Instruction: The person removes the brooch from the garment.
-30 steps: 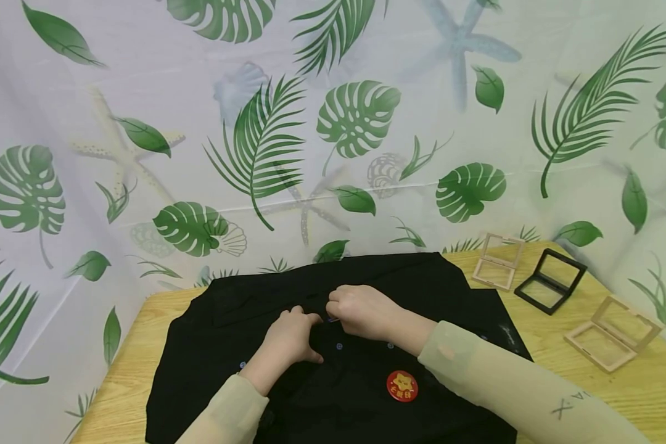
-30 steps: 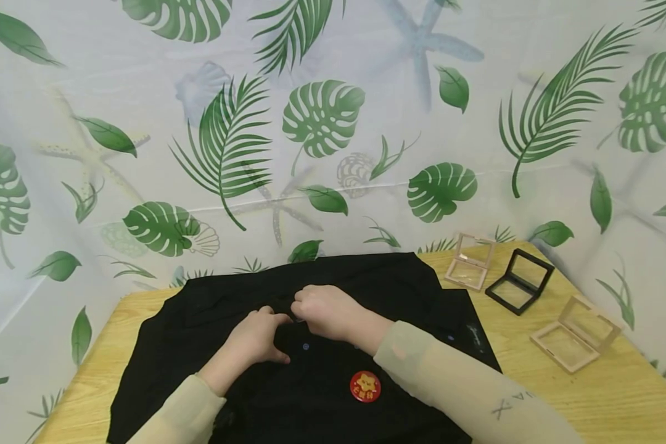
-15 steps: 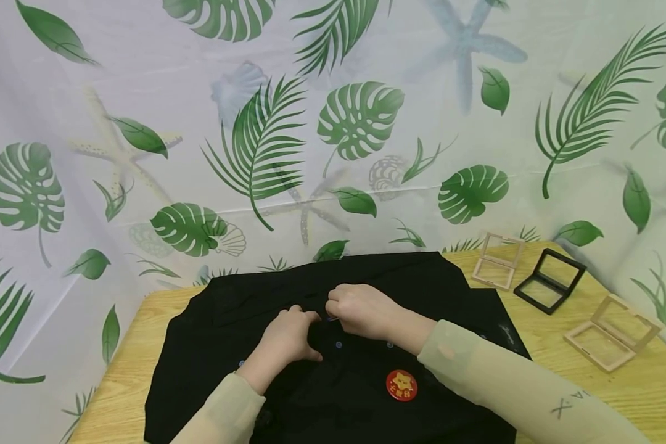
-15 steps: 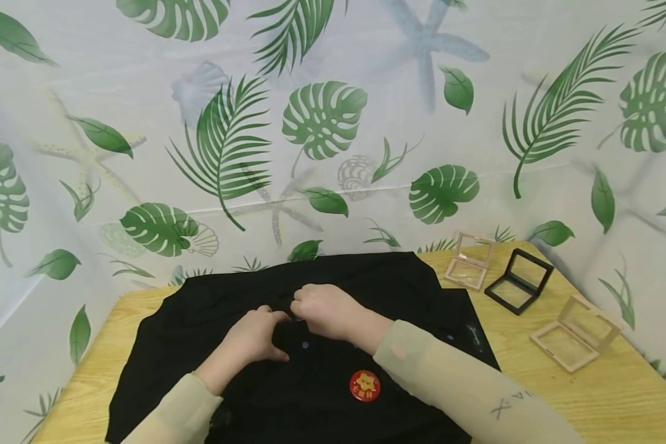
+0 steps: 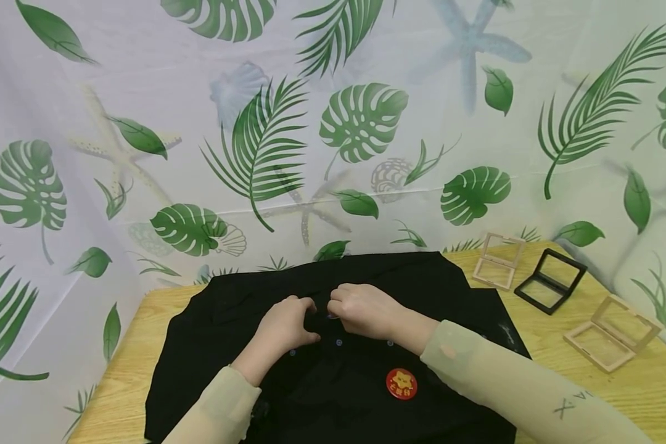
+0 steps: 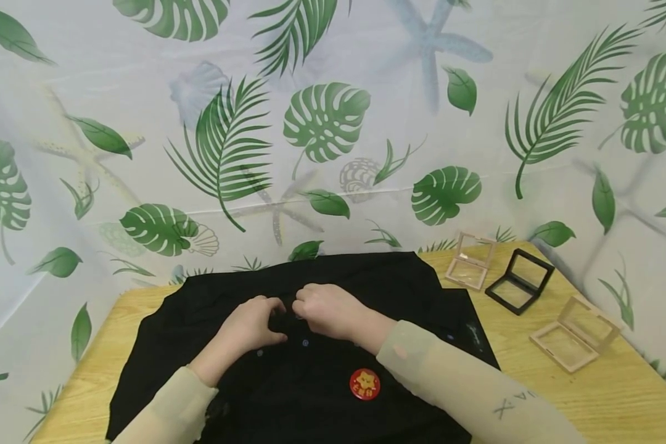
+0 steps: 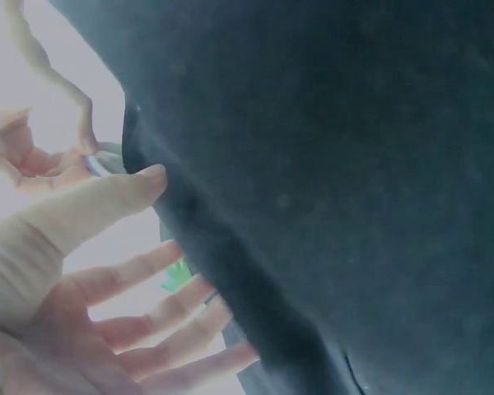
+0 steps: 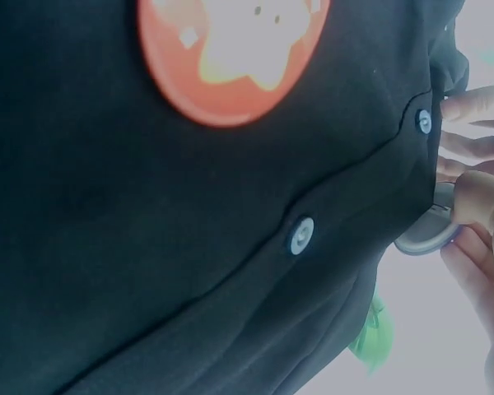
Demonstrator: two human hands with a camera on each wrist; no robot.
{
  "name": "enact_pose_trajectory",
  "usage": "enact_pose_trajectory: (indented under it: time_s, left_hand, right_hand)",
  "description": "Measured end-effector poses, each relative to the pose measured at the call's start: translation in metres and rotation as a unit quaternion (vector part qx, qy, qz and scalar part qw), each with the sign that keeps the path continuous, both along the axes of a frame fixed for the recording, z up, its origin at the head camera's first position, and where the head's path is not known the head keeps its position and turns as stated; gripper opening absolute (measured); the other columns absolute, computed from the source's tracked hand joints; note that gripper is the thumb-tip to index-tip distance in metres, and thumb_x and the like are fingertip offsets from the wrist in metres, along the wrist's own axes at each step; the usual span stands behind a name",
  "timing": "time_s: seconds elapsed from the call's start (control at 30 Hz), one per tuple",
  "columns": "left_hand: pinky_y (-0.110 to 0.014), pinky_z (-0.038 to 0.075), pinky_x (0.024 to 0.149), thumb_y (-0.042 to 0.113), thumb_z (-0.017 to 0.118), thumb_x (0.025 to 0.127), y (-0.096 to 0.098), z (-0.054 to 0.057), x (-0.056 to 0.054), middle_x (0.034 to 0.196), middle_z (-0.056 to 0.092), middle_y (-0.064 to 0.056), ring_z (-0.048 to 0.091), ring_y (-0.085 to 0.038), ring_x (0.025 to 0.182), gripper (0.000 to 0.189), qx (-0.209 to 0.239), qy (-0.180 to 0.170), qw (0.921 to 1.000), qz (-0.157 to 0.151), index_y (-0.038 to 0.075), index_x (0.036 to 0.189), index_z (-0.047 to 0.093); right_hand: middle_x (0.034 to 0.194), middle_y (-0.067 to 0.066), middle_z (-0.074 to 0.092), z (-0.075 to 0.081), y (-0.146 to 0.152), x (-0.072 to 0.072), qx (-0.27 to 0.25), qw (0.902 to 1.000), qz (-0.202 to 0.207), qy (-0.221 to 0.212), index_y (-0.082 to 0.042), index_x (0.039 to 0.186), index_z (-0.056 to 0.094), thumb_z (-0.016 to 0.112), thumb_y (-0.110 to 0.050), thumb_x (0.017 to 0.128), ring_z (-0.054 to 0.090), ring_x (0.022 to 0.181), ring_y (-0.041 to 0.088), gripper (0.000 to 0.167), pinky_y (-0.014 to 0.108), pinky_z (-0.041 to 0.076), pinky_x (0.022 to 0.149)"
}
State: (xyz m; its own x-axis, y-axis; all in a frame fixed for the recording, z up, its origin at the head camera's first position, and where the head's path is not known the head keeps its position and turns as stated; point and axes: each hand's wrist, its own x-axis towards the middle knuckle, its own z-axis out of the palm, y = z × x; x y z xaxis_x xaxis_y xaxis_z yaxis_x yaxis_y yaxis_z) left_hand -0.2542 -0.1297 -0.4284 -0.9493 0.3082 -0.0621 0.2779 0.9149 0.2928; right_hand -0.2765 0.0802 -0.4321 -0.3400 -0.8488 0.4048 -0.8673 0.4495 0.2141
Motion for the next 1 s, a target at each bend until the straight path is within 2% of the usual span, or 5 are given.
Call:
enact_pose_trajectory:
  time_s: [0.13, 0.27, 0.43, 0.67, 1.0]
  left_hand:
    - [-0.038, 0.058, 0.074, 0.024, 0.092, 0.084, 0.001, -0.003, 0.0, 0.103, 0.073, -0.01, 0.067, -0.023, 0.081, 0.037, 0.018, 0.007, 0.9998, 0.004, 0.008, 0.114, 0.076]
    - [-0.034, 0.056, 0.068, 0.021, 0.09, 0.085, 0.005, -0.004, 0.0, 0.095, 0.074, -0.007, 0.065, -0.018, 0.075, 0.026, 0.039, 0.034, 0.9986, 0.008, 0.01, 0.105, 0.077]
    - [-0.032, 0.055, 0.066, 0.02, 0.089, 0.085, 0.012, -0.003, 0.001, 0.092, 0.074, -0.002, 0.065, -0.016, 0.075, 0.017, 0.038, 0.065, 0.9971, 0.011, 0.015, 0.098, 0.078]
    - [-0.03, 0.053, 0.063, 0.018, 0.088, 0.085, 0.016, -0.008, 0.0, 0.09, 0.075, 0.001, 0.066, -0.015, 0.074, 0.015, 0.051, 0.084, 0.9952, 0.01, 0.017, 0.093, 0.076]
    - [-0.025, 0.046, 0.059, 0.016, 0.086, 0.085, 0.019, -0.019, -0.003, 0.083, 0.072, 0.002, 0.058, -0.011, 0.066, 0.014, 0.065, 0.119, 0.9908, -0.006, 0.018, 0.088, 0.073]
  right_hand:
    - [0.078, -0.003, 0.062, -0.001, 0.002, 0.0, -0.008, 1.0, 0.003, 0.003, -0.014, 0.081, 0.069, 0.081, -0.003, 0.085, 0.053, 0.069, 0.01, 0.017, 0.018, 0.048, 0.062]
    - [0.077, -0.003, 0.06, -0.004, 0.003, -0.001, -0.011, 0.9998, 0.008, 0.016, -0.014, 0.081, 0.067, 0.081, -0.003, 0.085, 0.052, 0.069, 0.01, 0.018, 0.017, 0.045, 0.059]
    - [0.076, -0.003, 0.058, -0.006, 0.004, -0.001, -0.016, 0.9994, 0.01, 0.029, -0.014, 0.078, 0.065, 0.081, -0.002, 0.084, 0.049, 0.068, 0.009, 0.021, 0.017, 0.042, 0.057]
    - [0.075, -0.003, 0.057, -0.008, 0.004, -0.001, -0.021, 0.9985, 0.02, 0.046, -0.014, 0.078, 0.064, 0.082, -0.003, 0.084, 0.048, 0.067, 0.01, 0.022, 0.017, 0.041, 0.057]
    - [0.076, -0.004, 0.058, -0.009, 0.005, 0.002, -0.01, 0.9982, 0.016, 0.057, -0.014, 0.085, 0.066, 0.082, -0.007, 0.086, 0.047, 0.068, 0.009, 0.019, 0.017, 0.039, 0.057]
